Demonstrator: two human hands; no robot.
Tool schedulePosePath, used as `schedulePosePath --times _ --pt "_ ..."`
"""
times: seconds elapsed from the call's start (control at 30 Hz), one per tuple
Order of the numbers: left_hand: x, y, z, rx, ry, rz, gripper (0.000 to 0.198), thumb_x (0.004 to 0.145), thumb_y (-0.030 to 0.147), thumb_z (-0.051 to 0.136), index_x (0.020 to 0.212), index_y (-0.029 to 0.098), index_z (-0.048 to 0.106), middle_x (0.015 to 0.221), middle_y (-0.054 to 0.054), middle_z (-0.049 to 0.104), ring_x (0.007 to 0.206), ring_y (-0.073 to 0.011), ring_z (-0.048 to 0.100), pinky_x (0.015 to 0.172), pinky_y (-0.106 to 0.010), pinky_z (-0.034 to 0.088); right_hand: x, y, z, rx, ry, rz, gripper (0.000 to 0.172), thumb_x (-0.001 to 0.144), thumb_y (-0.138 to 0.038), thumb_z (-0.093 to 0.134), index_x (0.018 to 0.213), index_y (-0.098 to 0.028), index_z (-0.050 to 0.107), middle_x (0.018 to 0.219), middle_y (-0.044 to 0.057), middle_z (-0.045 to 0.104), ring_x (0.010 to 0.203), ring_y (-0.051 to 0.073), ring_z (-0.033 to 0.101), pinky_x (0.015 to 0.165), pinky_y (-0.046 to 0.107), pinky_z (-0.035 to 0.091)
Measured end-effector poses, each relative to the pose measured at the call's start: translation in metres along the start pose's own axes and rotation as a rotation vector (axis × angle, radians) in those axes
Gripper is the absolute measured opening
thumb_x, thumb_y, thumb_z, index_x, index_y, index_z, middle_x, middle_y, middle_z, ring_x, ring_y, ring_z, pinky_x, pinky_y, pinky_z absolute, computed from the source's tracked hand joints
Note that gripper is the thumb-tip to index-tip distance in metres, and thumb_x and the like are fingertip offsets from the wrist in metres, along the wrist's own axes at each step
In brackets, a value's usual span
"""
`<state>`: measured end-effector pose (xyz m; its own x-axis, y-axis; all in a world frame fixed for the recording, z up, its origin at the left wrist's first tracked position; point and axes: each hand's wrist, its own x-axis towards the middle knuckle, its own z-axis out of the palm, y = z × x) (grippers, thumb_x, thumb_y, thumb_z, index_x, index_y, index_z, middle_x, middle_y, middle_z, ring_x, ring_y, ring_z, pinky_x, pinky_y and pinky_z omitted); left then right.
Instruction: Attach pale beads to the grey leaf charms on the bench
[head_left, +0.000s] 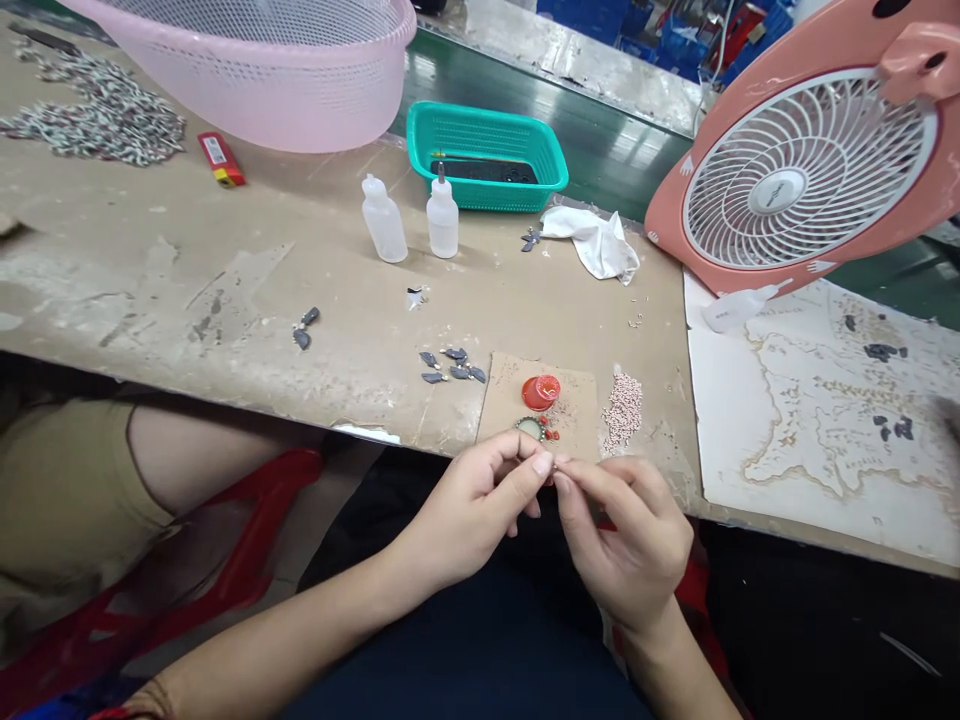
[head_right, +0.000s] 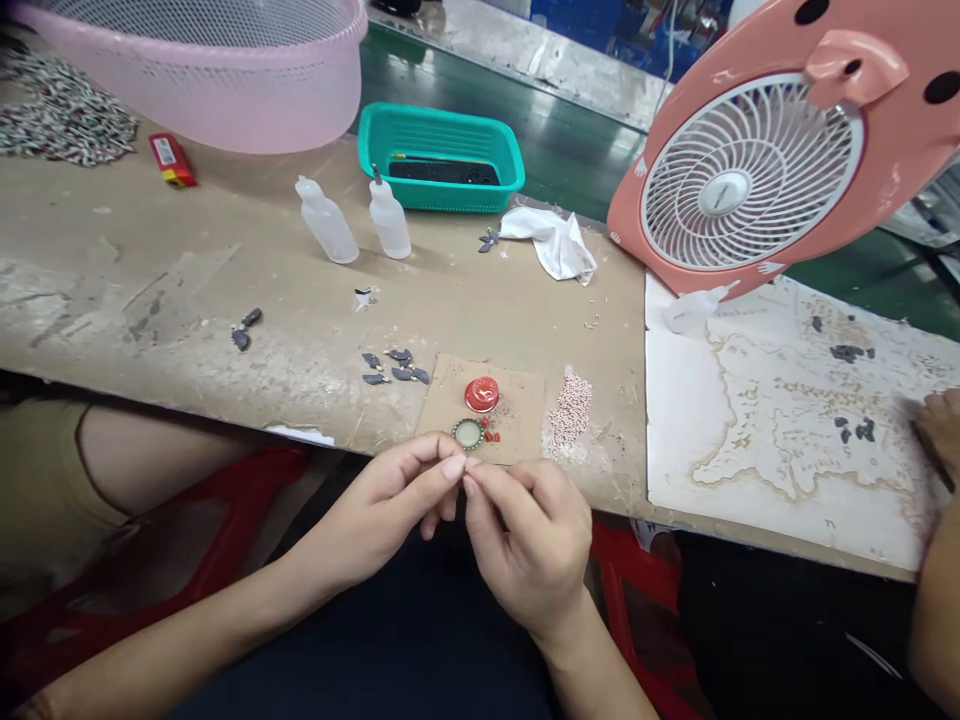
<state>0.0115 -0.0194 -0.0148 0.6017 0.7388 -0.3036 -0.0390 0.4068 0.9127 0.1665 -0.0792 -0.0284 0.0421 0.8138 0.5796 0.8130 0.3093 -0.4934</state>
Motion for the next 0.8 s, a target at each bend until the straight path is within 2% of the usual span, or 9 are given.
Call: schedulePosePath --times 0.07,0.13,0.23,0.4,0.5,0.57,0.67,0.73,0.8 --pt "-0.002 0.002 -0.002 0.086 -0.004 0.019 0.031 0.097 0.044 0.054 0.083 0.017 0.057 0.069 0.003 0.053 0.056 -0.0085 0.048 0.053 -0.019 0.042 0.005 -0.002 -0.003 0.128 -0.064 0.125 0.02 0.087 -0.012 0.066 0.102 -0.024 0.069 0.079 -0.001 0.06 0.063 0.011 0.058 0.054 0.024 0.049" --pt "-0.003 0.003 -0.005 0.157 -0.008 0.033 0.031 0.098 0.044 0.052 0.084 0.017 0.057 0.069 0.003 0.054 0.057 -0.0089 0.05 0.054 -0.02 0.043 0.009 -0.002 -0.005 0.211 -0.122 0.166 0.016 0.088 -0.014 0.065 0.1 -0.024 0.069 0.079 -0.001 0.061 0.063 0.01 0.057 0.052 0.024 0.049" --pt "-0.004 0.004 -0.009 0.218 -0.022 0.015 0.032 0.099 0.044 0.049 0.083 0.017 0.056 0.067 0.002 0.053 0.057 -0.01 0.05 0.054 -0.021 0.042 0.013 0.001 -0.007 0.231 -0.171 0.117 0.015 0.088 -0.014 0.065 0.099 -0.024 0.069 0.079 -0.001 0.062 0.064 0.011 0.058 0.052 0.024 0.049" --pt "-0.006 0.006 -0.015 0.263 -0.052 -0.056 0.03 0.099 0.041 0.046 0.081 0.018 0.052 0.064 0.004 0.05 0.054 -0.01 0.046 0.051 -0.021 0.038 0.019 0.004 -0.004 0.162 -0.225 -0.055 0.013 0.087 -0.012 0.065 0.096 -0.021 0.066 0.08 -0.001 0.064 0.064 0.01 0.058 0.054 0.024 0.049" --pt "-0.005 0.008 -0.022 0.376 -0.048 0.022 0.026 0.099 0.036 0.046 0.082 0.018 0.056 0.07 0.002 0.056 0.061 -0.0116 0.053 0.057 -0.023 0.043 0.022 0.004 -0.002 0.127 -0.266 -0.079 0.009 0.087 -0.012 0.064 0.09 -0.02 0.064 0.079 -0.001 0.063 0.065 0.01 0.058 0.058 0.024 0.049" --pt "-0.003 0.01 -0.033 0.555 0.037 0.138 0.026 0.099 0.035 0.048 0.086 0.018 0.062 0.079 -0.001 0.062 0.071 -0.0139 0.058 0.065 -0.025 0.045 0.025 0.004 0.0 0.131 -0.255 0.016 0.006 0.088 -0.015 0.062 0.088 -0.021 0.063 0.078 -0.001 0.061 0.064 0.01 0.056 0.059 0.024 0.048" --pt "0.002 0.014 -0.057 0.948 0.356 0.275 0.019 0.097 0.034 0.054 0.096 0.019 0.067 0.09 -0.004 0.067 0.085 -0.0188 0.062 0.074 -0.03 0.046 0.031 0.008 0.003 0.172 -0.191 0.229 0.007 0.091 -0.022 0.06 0.086 -0.021 0.064 0.076 -0.002 0.057 0.063 0.011 0.053 0.058 0.025 0.046" --pt "0.006 0.018 -0.072 1.19 0.523 0.267 0.017 0.095 0.034 0.059 0.101 0.021 0.068 0.097 -0.005 0.068 0.094 -0.0234 0.063 0.075 -0.032 0.046 0.035 0.012 0.004 0.217 -0.168 0.355 0.012 0.093 -0.028 0.059 0.085 -0.021 0.065 0.074 -0.002 0.056 0.064 0.012 0.052 0.059 0.026 0.045" --pt "0.01 0.021 -0.082 1.339 0.549 0.21 0.018 0.093 0.037 0.061 0.101 0.023 0.068 0.102 -0.006 0.068 0.1 -0.0268 0.063 0.073 -0.033 0.045 0.039 0.016 0.007 0.252 -0.169 0.449 0.017 0.094 -0.033 0.058 0.084 -0.021 0.066 0.071 -0.002 0.056 0.064 0.012 0.051 0.059 0.026 0.043"
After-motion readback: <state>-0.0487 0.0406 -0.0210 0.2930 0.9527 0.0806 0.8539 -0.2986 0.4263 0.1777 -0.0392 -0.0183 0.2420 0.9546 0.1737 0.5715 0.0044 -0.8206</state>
